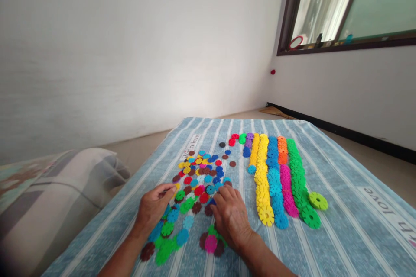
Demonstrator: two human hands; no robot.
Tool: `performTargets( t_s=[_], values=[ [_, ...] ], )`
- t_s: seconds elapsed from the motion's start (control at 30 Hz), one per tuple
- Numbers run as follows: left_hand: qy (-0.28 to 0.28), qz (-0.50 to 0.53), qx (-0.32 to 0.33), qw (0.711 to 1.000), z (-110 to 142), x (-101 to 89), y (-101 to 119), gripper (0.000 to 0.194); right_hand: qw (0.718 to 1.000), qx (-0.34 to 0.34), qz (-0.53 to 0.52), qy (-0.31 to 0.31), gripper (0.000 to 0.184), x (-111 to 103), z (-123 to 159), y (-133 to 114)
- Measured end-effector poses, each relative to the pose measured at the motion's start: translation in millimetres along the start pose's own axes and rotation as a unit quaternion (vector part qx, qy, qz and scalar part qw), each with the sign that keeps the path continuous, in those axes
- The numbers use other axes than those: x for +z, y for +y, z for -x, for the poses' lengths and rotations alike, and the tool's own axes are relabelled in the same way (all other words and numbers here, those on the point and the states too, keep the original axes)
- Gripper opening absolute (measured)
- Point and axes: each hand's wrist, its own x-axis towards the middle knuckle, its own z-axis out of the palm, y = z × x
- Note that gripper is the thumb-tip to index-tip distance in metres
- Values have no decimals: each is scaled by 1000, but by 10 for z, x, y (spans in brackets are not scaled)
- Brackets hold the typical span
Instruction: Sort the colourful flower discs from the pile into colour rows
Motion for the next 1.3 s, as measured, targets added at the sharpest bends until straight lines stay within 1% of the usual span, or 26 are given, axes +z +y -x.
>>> performTargets(
  t_s=[0.1,0.3,0.6,0.8,0.9,1.07,1.2,1.3],
  values=[
    [2,-4,-5,1000,11,-2,-7,28,1000,10,6,3,13,42,34,50],
    [2,-6,-20,1000,20,5,-5,32,999,28,-17,-9,13,108,62,101],
    [4,-2,-13,1000,-19,61,-84,28,999,31,-9,-4,15,124,42,123],
    [-14,10,-18,1000,-22,87,-35,28,999,32,-8,-3,15,126,37,127],
    [-28,4,-15,999,-29,114,14,27,999,33,-8,-4,14,123,35,133],
    [-65,-37,30,997,-81,139,126,26,999,33,-11,-3,14,124,40,140],
    [-108,-90,51,989,-206,179,207,22,999,29,-12,-2,13,133,46,146],
    [-136,-142,81,977,-320,271,240,22,1000,27,-12,-4,13,129,46,146]
  ],
)
